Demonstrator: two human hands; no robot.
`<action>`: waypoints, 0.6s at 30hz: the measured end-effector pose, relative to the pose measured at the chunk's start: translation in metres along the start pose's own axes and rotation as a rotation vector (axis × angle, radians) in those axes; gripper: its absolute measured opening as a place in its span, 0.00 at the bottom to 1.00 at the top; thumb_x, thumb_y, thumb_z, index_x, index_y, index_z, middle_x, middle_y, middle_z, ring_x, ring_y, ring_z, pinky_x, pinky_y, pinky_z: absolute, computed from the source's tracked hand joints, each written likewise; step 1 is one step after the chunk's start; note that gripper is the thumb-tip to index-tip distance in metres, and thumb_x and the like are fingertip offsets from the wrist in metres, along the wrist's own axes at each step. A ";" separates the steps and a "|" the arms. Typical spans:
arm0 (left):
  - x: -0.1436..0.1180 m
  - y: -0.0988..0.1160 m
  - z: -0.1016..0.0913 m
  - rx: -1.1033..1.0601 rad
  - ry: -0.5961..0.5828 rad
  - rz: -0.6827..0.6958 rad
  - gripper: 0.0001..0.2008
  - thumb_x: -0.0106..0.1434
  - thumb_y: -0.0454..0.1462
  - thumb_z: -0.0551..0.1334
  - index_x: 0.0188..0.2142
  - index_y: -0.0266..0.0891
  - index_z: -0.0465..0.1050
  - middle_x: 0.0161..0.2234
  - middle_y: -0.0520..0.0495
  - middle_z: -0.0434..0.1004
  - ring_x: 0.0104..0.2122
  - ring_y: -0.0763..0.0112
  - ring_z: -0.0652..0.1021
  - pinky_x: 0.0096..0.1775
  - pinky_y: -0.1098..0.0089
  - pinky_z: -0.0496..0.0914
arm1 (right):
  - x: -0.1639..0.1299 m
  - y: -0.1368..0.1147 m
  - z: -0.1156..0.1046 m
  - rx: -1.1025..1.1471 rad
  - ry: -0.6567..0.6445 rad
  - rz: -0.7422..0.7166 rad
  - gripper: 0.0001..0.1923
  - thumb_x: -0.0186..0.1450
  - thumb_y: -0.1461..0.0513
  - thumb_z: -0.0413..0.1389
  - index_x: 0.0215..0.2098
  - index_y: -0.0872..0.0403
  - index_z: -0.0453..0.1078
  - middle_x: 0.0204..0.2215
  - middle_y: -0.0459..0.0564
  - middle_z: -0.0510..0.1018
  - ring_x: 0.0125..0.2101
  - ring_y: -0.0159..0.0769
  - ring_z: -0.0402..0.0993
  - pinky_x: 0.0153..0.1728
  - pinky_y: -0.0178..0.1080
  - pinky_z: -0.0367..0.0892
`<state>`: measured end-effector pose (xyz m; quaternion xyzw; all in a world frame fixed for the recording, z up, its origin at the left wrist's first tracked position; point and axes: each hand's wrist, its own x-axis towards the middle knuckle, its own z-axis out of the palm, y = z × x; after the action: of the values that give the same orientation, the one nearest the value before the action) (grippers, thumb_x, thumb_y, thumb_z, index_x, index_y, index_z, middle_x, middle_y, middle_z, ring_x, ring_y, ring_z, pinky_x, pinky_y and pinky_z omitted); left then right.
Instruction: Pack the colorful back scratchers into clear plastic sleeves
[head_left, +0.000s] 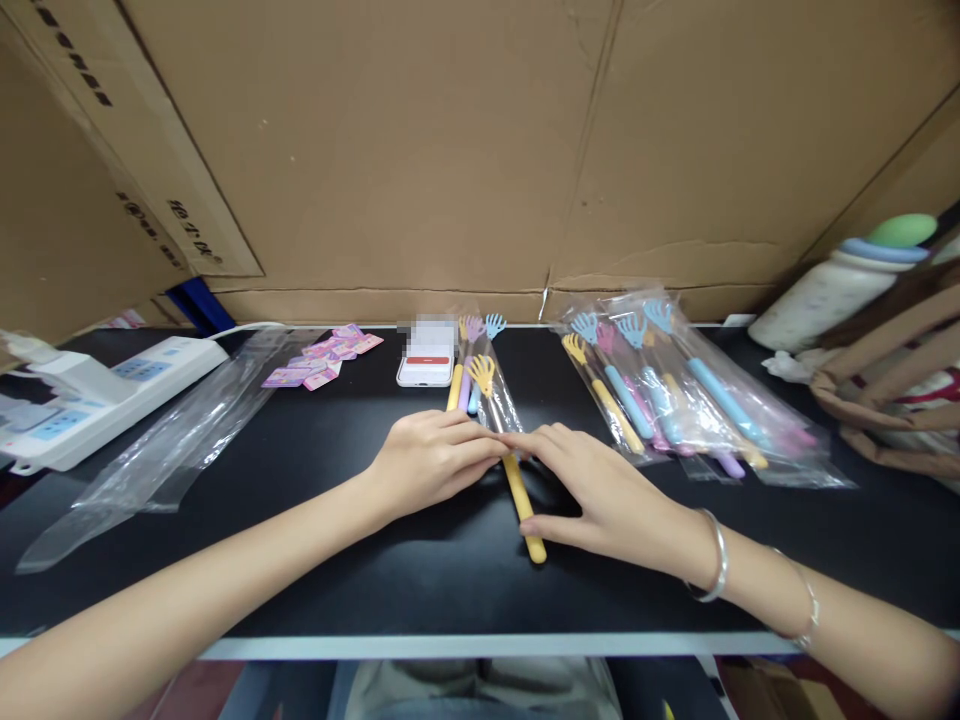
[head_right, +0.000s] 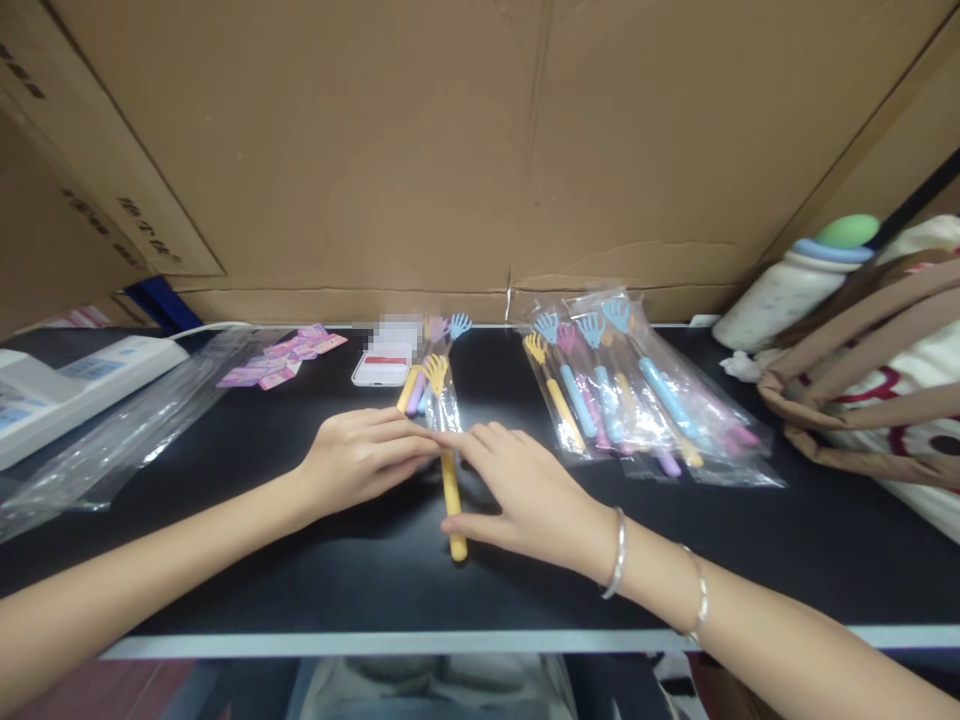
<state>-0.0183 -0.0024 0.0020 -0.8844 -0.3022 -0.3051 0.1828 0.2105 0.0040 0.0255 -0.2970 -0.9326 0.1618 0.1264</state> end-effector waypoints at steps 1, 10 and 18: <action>0.000 0.000 0.000 0.001 -0.006 0.000 0.08 0.67 0.36 0.56 0.37 0.42 0.75 0.36 0.55 0.81 0.32 0.74 0.78 0.36 0.74 0.69 | 0.000 -0.001 0.000 -0.009 -0.002 0.006 0.33 0.60 0.51 0.59 0.60 0.51 0.57 0.43 0.54 0.71 0.43 0.46 0.69 0.42 0.48 0.66; -0.001 0.001 0.003 -0.002 -0.050 -0.005 0.08 0.67 0.38 0.57 0.37 0.43 0.75 0.38 0.55 0.80 0.34 0.74 0.78 0.37 0.73 0.68 | -0.002 -0.001 0.002 -0.070 0.122 -0.081 0.30 0.59 0.54 0.60 0.57 0.53 0.60 0.52 0.58 0.66 0.52 0.48 0.63 0.50 0.50 0.65; -0.002 0.001 0.002 -0.019 -0.044 0.003 0.07 0.65 0.39 0.58 0.36 0.44 0.75 0.37 0.56 0.80 0.36 0.73 0.78 0.38 0.72 0.69 | -0.002 -0.001 0.003 0.053 0.024 -0.074 0.39 0.53 0.48 0.64 0.57 0.57 0.59 0.51 0.59 0.69 0.52 0.47 0.65 0.52 0.49 0.64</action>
<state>-0.0183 -0.0025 -0.0012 -0.8932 -0.3018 -0.2879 0.1683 0.2107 0.0019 0.0228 -0.2606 -0.9367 0.1781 0.1515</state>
